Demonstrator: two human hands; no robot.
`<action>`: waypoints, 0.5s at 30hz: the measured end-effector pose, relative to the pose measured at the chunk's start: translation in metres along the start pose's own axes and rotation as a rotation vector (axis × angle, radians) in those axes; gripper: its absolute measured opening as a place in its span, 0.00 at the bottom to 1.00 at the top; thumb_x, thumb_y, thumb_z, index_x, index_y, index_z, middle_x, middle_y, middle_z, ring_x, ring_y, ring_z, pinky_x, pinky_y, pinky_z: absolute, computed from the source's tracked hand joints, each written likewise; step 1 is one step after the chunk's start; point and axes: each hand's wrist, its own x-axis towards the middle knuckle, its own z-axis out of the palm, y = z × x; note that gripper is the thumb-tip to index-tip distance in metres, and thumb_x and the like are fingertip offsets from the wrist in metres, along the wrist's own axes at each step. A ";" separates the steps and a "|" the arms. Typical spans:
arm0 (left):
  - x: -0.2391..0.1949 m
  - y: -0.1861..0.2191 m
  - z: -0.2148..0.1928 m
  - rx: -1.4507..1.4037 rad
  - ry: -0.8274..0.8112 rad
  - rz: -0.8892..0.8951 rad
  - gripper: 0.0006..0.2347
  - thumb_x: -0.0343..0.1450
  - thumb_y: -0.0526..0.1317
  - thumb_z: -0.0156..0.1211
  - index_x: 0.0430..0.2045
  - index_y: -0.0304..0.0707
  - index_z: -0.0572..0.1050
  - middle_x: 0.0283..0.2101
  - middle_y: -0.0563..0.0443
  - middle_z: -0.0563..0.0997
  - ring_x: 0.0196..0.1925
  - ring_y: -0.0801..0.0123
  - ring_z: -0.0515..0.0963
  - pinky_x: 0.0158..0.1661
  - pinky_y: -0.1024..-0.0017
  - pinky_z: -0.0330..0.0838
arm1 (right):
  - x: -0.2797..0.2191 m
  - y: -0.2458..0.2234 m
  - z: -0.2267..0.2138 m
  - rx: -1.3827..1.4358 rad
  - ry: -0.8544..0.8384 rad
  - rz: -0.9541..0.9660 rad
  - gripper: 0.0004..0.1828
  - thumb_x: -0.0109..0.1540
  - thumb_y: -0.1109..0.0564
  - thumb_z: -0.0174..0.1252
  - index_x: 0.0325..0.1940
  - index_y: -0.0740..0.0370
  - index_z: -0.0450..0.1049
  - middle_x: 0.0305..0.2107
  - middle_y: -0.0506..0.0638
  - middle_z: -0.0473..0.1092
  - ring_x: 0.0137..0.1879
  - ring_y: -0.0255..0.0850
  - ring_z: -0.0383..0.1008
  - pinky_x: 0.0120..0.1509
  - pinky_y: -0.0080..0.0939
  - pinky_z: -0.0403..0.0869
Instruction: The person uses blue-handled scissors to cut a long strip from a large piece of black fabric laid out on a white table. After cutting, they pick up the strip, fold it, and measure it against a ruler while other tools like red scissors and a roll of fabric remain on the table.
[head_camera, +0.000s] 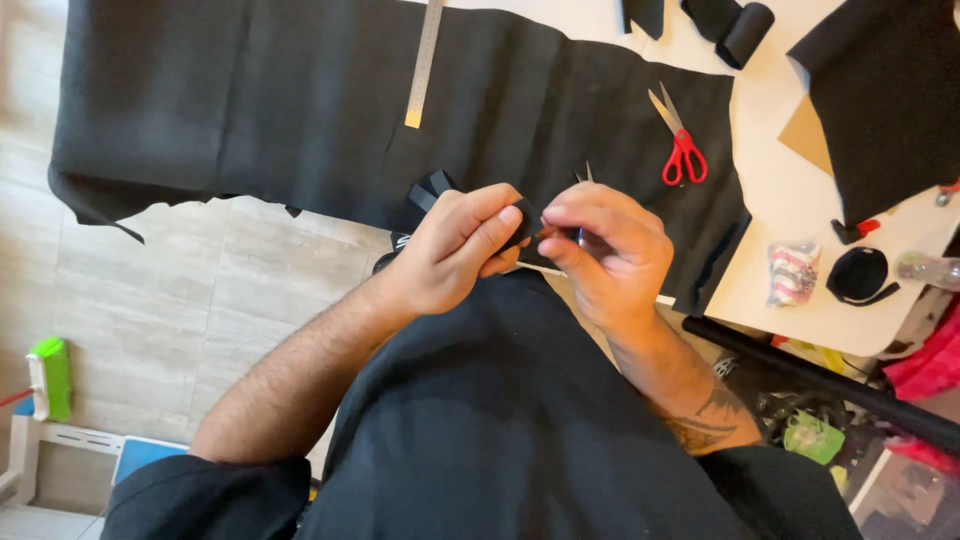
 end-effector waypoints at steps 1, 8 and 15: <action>0.001 0.003 0.001 0.016 -0.004 0.033 0.17 0.81 0.33 0.40 0.19 0.37 0.69 0.10 0.58 0.66 0.13 0.75 0.59 0.21 0.80 0.65 | 0.006 -0.003 0.003 0.017 -0.005 -0.028 0.14 0.56 0.63 0.73 0.35 0.79 0.78 0.26 0.64 0.72 0.29 0.49 0.72 0.34 0.44 0.75; -0.001 0.017 0.001 0.115 -0.027 0.102 0.16 0.80 0.34 0.41 0.20 0.38 0.67 0.11 0.55 0.67 0.12 0.69 0.62 0.20 0.76 0.64 | 0.000 -0.016 0.008 -0.006 0.000 -0.036 0.10 0.61 0.63 0.69 0.35 0.77 0.77 0.28 0.63 0.72 0.32 0.47 0.71 0.38 0.45 0.74; -0.009 0.018 0.005 0.340 -0.011 0.162 0.13 0.80 0.34 0.43 0.22 0.35 0.65 0.13 0.45 0.65 0.12 0.51 0.66 0.17 0.68 0.65 | -0.004 -0.028 0.011 -0.046 0.006 0.033 0.12 0.62 0.61 0.68 0.36 0.76 0.77 0.28 0.63 0.72 0.34 0.46 0.72 0.39 0.45 0.75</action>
